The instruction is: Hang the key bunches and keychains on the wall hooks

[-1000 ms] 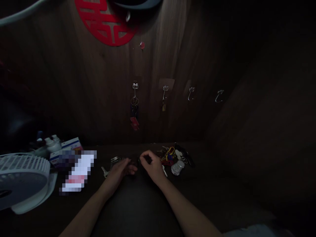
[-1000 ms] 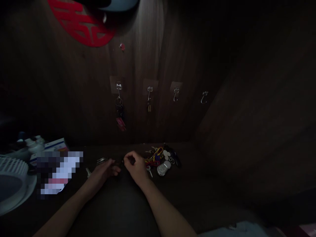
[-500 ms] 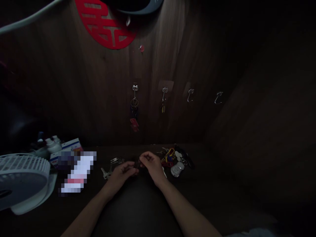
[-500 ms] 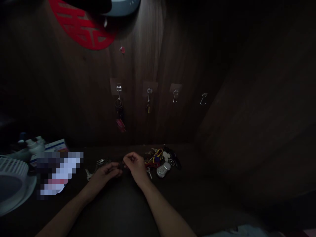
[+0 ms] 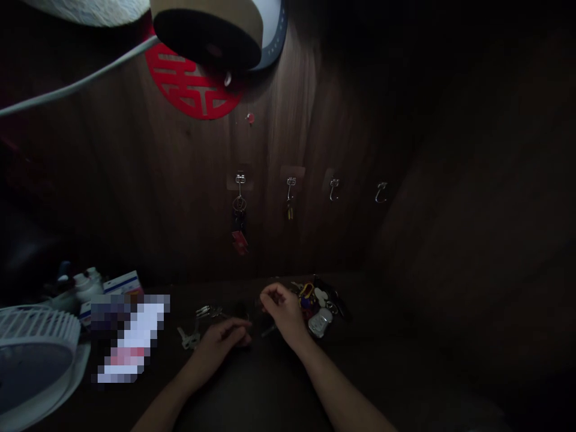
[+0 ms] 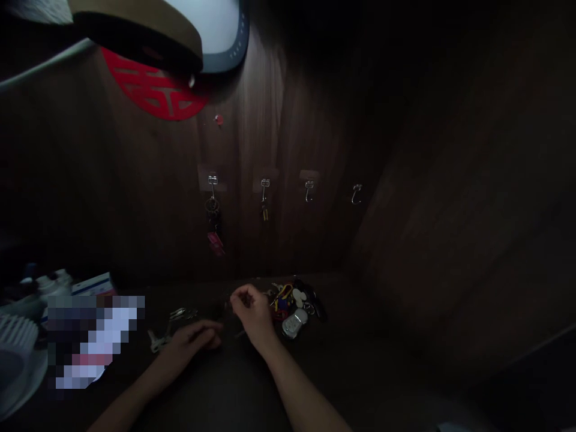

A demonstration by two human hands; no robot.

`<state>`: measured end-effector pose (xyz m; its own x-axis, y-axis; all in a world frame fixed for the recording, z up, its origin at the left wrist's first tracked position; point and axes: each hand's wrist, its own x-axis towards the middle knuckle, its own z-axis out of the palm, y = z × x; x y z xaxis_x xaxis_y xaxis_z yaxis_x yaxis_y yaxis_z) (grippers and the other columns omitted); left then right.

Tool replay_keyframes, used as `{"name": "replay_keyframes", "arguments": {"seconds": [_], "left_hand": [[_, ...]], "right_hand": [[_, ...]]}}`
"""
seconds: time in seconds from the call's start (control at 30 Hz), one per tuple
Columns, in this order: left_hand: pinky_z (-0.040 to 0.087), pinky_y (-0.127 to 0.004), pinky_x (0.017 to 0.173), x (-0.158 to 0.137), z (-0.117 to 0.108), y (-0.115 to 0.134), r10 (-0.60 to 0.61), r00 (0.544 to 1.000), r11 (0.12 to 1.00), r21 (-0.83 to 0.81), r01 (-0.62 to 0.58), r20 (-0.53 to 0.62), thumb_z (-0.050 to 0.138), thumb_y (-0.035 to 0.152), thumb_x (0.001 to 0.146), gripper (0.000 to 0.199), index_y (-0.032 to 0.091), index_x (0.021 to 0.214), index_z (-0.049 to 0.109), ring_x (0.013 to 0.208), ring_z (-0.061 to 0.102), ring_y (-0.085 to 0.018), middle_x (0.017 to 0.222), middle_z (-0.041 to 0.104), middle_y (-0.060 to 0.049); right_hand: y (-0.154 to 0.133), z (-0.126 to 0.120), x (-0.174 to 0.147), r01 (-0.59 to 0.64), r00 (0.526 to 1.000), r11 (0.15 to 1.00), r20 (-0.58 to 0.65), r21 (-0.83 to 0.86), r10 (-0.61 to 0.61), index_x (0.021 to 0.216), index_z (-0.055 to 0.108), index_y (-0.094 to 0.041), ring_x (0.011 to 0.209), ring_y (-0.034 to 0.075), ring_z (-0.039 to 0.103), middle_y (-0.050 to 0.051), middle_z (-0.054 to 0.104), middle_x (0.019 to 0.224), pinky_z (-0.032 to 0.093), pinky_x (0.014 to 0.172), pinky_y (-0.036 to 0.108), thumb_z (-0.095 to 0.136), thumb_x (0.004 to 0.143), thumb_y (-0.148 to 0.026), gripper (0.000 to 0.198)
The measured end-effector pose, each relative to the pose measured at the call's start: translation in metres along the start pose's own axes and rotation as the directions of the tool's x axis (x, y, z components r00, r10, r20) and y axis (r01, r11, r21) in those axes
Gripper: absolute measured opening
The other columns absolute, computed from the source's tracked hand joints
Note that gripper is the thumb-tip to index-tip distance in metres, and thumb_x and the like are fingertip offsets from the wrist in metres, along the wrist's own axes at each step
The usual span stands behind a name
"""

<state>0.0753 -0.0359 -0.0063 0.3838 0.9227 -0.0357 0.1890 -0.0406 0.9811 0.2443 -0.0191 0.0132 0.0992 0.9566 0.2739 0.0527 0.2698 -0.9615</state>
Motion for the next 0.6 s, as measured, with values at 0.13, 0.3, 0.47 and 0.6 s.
{"name": "replay_keyframes", "arguments": {"seconds": [0.13,0.3,0.47,0.6], "left_hand": [[0.046,-0.027,0.074,0.0,0.0,0.0,0.032,0.999,0.998,0.047,-0.034,0.042,0.05,0.04,0.08,0.03,0.019,0.093,0.067,0.075,0.061,-0.017,0.074,0.069,-0.001],[0.045,-0.025,0.072,0.0,0.0,-0.002,0.04,0.998,0.997,0.066,-0.043,0.052,0.049,0.041,0.081,0.031,0.019,0.093,0.066,0.074,0.06,-0.016,0.075,0.068,-0.001],[0.045,-0.025,0.073,0.0,-0.001,0.002,0.013,0.998,0.998,0.055,-0.017,0.064,0.049,0.041,0.079,0.03,0.02,0.093,0.065,0.075,0.06,-0.016,0.075,0.068,0.0],[0.045,-0.026,0.074,-0.002,-0.001,0.005,-0.005,0.997,0.999,0.044,0.001,0.079,0.049,0.043,0.078,0.032,0.02,0.093,0.065,0.076,0.06,-0.016,0.075,0.067,-0.001]], "right_hand": [[-0.017,-0.014,0.013,0.036,0.999,0.999,-0.03,-0.021,-0.037,0.067,0.057,-0.018,0.053,0.01,0.049,-0.003,0.055,0.058,0.039,0.051,0.022,0.06,0.07,-0.03,0.013],[-0.04,-0.031,0.045,0.085,0.99,0.996,-0.114,0.033,-0.08,0.068,0.059,-0.017,0.051,0.01,0.05,-0.003,0.058,0.057,0.039,0.05,0.022,0.063,0.068,-0.032,0.015],[-0.069,-0.04,0.083,0.175,0.961,0.979,-0.233,0.107,-0.146,0.069,0.06,-0.016,0.051,0.009,0.051,-0.001,0.061,0.06,0.039,0.048,0.02,0.064,0.066,-0.032,0.016],[-0.094,-0.045,0.106,0.248,0.936,0.958,-0.289,0.142,-0.2,0.069,0.061,-0.016,0.051,0.007,0.052,-0.002,0.062,0.061,0.038,0.047,0.018,0.064,0.065,-0.029,0.014]]}}
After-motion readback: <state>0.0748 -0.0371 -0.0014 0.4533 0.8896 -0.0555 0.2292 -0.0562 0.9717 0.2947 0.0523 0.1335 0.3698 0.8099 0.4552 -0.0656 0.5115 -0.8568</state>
